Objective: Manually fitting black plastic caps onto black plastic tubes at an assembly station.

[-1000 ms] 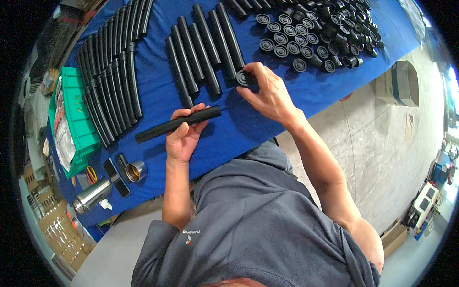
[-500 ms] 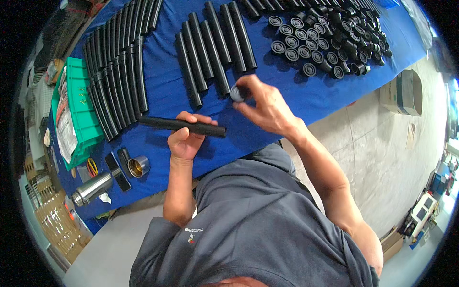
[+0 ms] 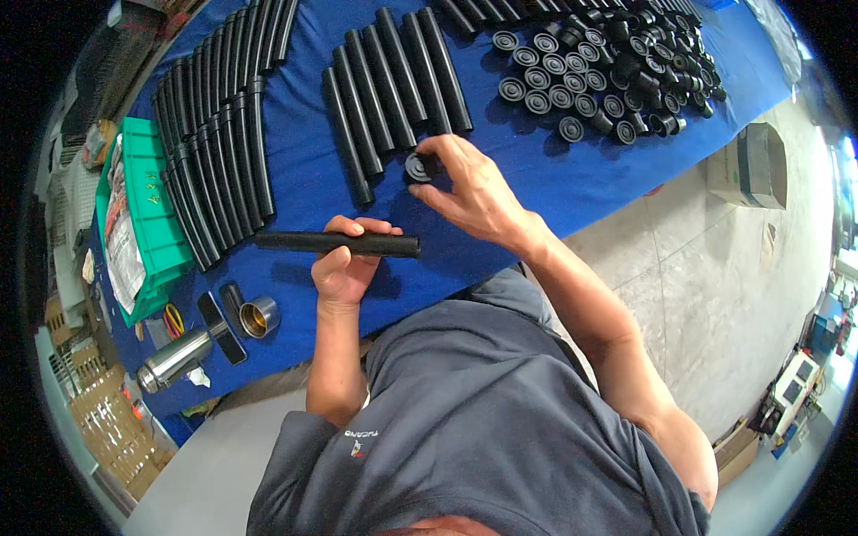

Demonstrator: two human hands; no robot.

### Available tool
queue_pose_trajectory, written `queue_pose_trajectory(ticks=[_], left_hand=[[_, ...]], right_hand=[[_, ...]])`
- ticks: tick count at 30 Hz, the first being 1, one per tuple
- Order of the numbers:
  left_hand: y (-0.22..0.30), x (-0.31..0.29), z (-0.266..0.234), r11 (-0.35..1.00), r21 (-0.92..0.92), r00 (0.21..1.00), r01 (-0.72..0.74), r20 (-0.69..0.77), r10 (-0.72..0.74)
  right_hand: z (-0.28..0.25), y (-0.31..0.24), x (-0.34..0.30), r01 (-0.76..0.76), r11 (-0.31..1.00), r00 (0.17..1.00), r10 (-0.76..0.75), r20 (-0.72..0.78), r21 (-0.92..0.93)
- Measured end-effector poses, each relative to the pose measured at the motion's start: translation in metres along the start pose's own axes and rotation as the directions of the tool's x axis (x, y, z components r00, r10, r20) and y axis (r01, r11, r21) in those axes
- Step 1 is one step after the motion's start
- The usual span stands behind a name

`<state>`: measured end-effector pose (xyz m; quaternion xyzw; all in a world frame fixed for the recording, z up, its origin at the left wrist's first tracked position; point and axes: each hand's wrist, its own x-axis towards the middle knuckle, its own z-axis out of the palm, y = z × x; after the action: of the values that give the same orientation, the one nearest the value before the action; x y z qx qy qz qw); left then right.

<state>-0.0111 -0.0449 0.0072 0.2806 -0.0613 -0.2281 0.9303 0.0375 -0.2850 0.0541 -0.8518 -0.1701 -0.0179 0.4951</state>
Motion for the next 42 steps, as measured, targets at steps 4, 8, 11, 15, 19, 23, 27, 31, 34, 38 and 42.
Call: queue_pose_trajectory(ticks=[4, 8, 11, 15, 19, 23, 27, 31, 34, 38, 42], left_hand=[[0.001, 0.0, 0.001, 1.0, -0.02, 0.999, -0.016, -0.034, 0.015], [0.002, 0.0, -0.003, 1.0, -0.021, 1.0, -0.022, -0.017, 0.022], [0.001, -0.001, 0.0, 0.998, -0.025, 0.998, -0.058, -0.025, 0.057], [-0.006, -0.002, 0.001, 0.997, -0.043, 0.997, -0.064, -0.038, 0.063], [-0.018, -0.017, 0.038, 0.96, -0.274, 0.981, -0.058, -0.196, 0.003], [-0.027, -0.03, 0.06, 0.945, -0.327, 0.967, 0.025, -0.232, -0.106], [-0.032, -0.033, 0.085, 0.972, -0.195, 0.79, 0.134, -0.57, -0.223], [-0.017, -0.043, 0.087, 0.795, 0.422, 0.9, 0.435, -0.211, -0.381], [0.013, -0.018, 0.152, 0.808, 0.527, 0.96, 0.263, -0.056, -0.276], [-0.009, -0.031, 0.23, 0.988, -0.15, 0.877, -0.039, 0.468, 0.106], [-0.013, 0.004, 0.289, 0.865, -0.492, 0.944, 0.099, 0.321, 0.074]], right_hand=[[-0.02, 0.017, -0.022, -0.033, 0.955, 0.973, -0.037, -0.229, -0.294], [-0.035, 0.037, -0.029, -0.173, 0.877, 0.972, 0.078, -0.222, -0.448], [-0.031, 0.034, -0.03, -0.175, 0.879, 0.971, 0.082, -0.223, -0.443], [-0.037, -0.004, -0.047, -0.159, 0.916, 0.956, 0.05, -0.288, -0.369], [-0.024, -0.037, -0.048, -0.091, 0.975, 0.971, 0.042, 0.234, 0.201], [0.01, -0.04, -0.045, -0.029, 0.867, 0.945, -0.138, 0.295, 0.498], [0.027, -0.034, -0.04, -0.01, 0.803, 0.96, -0.158, 0.23, 0.596], [0.025, -0.02, -0.037, -0.165, 0.763, 0.978, 0.043, 0.205, 0.625], [0.027, -0.006, -0.037, -0.198, 0.823, 0.976, 0.116, 0.184, 0.532], [0.038, -0.017, -0.037, -0.227, 0.768, 0.966, 0.097, 0.241, 0.599], [0.027, 0.003, -0.03, -0.149, 0.858, 0.984, 0.078, 0.162, 0.491]])
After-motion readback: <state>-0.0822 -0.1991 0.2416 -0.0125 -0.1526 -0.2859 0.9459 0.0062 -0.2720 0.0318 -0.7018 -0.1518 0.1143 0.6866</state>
